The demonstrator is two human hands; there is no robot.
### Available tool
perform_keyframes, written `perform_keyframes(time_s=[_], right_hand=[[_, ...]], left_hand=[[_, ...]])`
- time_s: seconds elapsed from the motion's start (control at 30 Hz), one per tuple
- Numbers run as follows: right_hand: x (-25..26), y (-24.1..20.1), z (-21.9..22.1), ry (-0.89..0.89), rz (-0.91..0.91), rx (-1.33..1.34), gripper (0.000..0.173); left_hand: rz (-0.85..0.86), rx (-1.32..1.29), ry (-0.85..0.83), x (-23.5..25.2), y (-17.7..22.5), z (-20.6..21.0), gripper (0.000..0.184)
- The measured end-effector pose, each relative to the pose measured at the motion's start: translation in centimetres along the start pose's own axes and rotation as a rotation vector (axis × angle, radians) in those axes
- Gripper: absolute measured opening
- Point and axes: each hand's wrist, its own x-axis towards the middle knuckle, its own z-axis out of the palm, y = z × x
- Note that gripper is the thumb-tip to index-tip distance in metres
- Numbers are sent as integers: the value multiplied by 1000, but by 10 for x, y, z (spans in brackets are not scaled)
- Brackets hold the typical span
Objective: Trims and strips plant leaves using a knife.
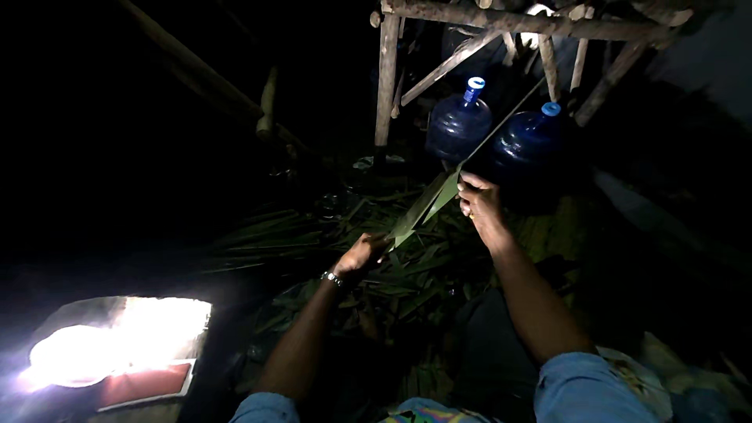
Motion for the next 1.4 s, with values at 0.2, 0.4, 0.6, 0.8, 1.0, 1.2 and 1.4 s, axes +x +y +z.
perform_keyframes(time_s=[0.2,0.4,0.6,0.8,1.0,1.2,1.4], right_hand=[[1,0,-27,60,5,55,36],[-19,9,26,-649,169,-195,42],[-30,15,56,-776,198,-218,42],[-43,5,66,-594,182,-183,27],[-41,7,69,-452,105,-65,11],[-28,-1,51,-294,46,8,9],[-6,-8,10,-29,24,146,10]], left_hand=[[0,56,113,1,-19,-44,23],[148,-4,214,7,-7,-17,24],[185,-42,133,4,-6,1,25],[346,416,268,10,-14,7,28],[401,544,361,6,-14,24,31],[377,604,337,3,-14,20,34],[337,707,326,2,-13,14,37]])
